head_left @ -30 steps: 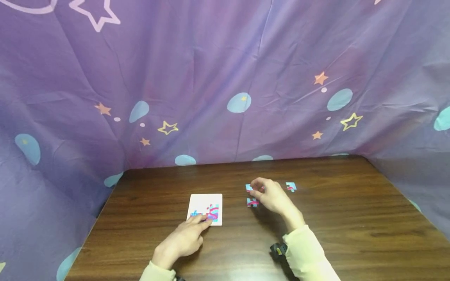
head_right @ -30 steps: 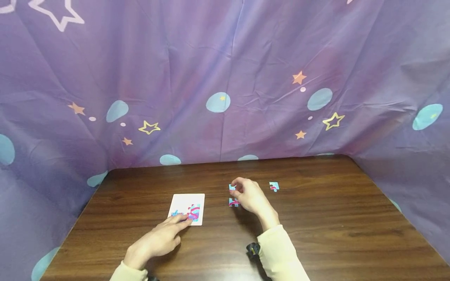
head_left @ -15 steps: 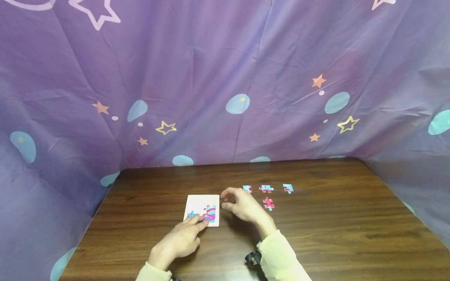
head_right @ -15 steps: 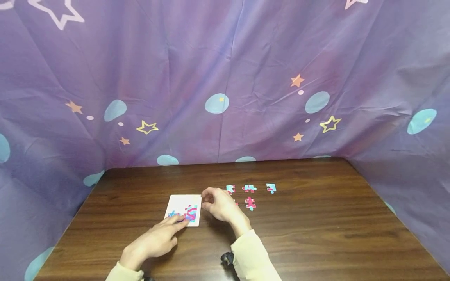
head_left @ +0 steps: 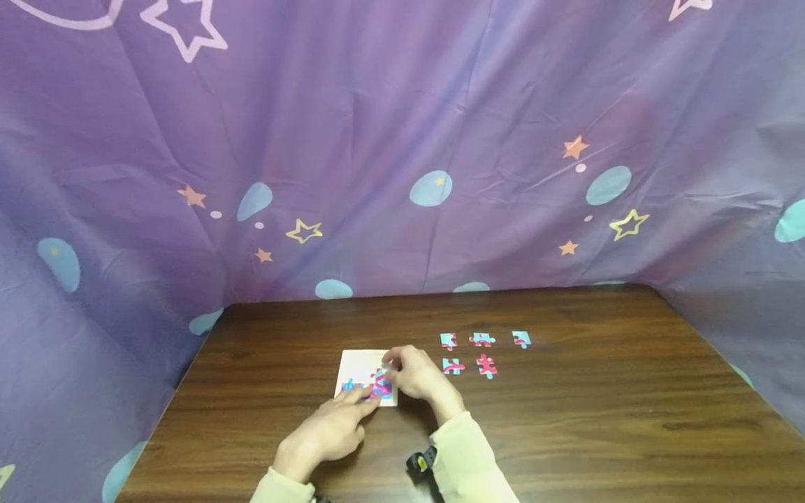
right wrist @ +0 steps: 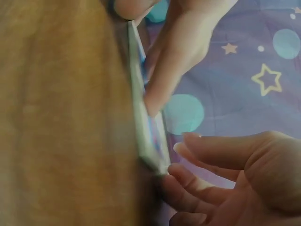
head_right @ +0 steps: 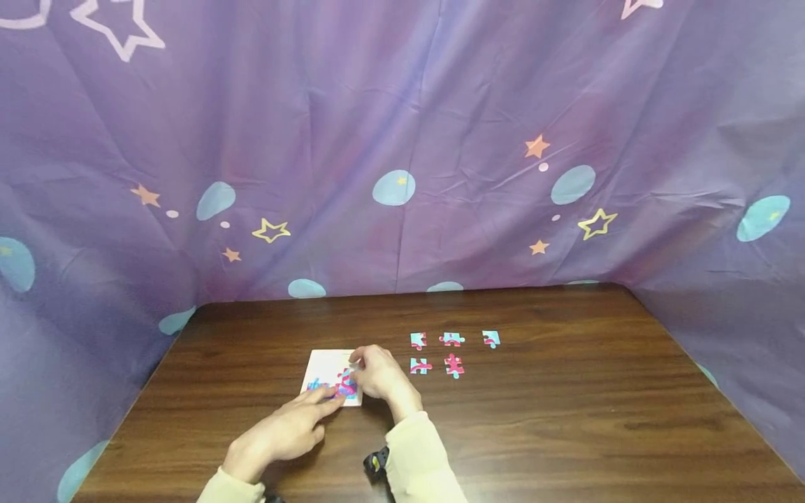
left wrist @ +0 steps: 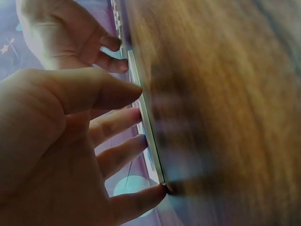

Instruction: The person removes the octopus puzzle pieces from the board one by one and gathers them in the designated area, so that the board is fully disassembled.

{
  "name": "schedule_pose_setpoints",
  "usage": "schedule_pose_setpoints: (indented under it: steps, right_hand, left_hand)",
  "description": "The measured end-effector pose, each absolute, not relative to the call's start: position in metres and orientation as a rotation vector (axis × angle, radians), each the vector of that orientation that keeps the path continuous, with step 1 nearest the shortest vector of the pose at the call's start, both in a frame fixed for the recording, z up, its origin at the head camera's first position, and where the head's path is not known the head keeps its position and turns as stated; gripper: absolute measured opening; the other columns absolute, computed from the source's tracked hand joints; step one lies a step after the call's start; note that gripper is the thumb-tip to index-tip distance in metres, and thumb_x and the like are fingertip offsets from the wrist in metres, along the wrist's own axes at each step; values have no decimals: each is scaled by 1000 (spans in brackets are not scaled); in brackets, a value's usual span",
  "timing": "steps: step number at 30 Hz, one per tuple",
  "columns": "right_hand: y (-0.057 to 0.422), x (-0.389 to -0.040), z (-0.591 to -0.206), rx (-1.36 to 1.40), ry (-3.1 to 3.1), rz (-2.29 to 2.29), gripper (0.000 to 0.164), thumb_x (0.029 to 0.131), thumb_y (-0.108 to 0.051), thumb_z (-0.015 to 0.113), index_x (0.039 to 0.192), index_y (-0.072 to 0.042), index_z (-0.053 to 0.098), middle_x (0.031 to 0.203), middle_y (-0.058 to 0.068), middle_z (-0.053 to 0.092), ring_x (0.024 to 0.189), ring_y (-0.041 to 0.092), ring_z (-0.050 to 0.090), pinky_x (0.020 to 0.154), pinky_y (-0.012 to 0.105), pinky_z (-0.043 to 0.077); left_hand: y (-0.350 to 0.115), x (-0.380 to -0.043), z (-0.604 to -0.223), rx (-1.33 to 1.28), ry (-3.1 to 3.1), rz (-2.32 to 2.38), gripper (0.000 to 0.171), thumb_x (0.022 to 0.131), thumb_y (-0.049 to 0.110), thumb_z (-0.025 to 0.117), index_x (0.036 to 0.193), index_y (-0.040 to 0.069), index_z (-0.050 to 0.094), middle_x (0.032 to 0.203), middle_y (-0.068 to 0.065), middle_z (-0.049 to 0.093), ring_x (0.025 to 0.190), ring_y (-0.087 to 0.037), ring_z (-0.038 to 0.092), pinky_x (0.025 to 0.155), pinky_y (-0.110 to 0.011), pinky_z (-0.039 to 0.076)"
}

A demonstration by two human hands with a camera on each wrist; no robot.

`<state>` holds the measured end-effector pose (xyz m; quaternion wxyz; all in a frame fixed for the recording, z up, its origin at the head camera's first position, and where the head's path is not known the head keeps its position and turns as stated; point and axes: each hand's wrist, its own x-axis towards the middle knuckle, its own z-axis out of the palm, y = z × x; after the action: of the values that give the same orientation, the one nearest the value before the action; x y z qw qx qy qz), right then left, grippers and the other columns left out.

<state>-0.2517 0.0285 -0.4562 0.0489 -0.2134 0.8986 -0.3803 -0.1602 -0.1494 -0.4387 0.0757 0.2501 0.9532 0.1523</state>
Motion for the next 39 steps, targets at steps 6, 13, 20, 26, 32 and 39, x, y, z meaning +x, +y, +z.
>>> schedule_pose_setpoints:
  steps: [6,13,20,26,32,39]
  right_hand:
    - [28,-255,-466,-626,2757,-1190,22,81,-4,70,103,-2,70,86,5,63,81,20,59,75,37,51]
    - [23,-250,-469,-672,2790,-1117,23,77,-3,73,100,-2,71,85,6,62,83,21,57,78,37,50]
    - [19,-248,-469,-608,2821,-1069,21,79,-5,73,100,-6,73,88,4,59,87,20,56,80,38,49]
    - [19,-250,-468,-574,2836,-1081,17,82,-4,69,98,-8,73,87,3,59,86,21,57,79,38,49]
    - [19,-250,-470,-514,2857,-1072,18,82,-5,66,97,-12,74,86,0,59,86,20,58,75,38,49]
    - [18,-249,-467,-504,2838,-1048,20,81,-6,67,98,-15,74,89,1,59,87,20,57,76,39,49]
  left_hand:
    - [-151,-158,-440,795,2864,474,51,83,2,60,133,4,60,142,-20,48,134,-42,40,110,-55,32]
    - [-152,-155,-442,795,2870,509,50,83,1,60,132,9,62,144,-20,47,133,-45,39,108,-58,33]
    - [-151,-156,-442,785,2862,499,51,83,2,60,134,9,61,145,-21,45,135,-45,37,108,-59,33]
    - [-148,-158,-439,724,2849,482,55,85,5,60,139,8,55,146,-19,44,135,-43,36,107,-59,34]
    - [-145,-159,-438,675,2834,440,55,87,7,60,140,2,51,147,-21,42,136,-42,36,110,-56,31]
    - [-145,-157,-437,703,2848,460,54,85,5,61,138,13,58,149,-21,40,137,-43,34,107,-59,34]
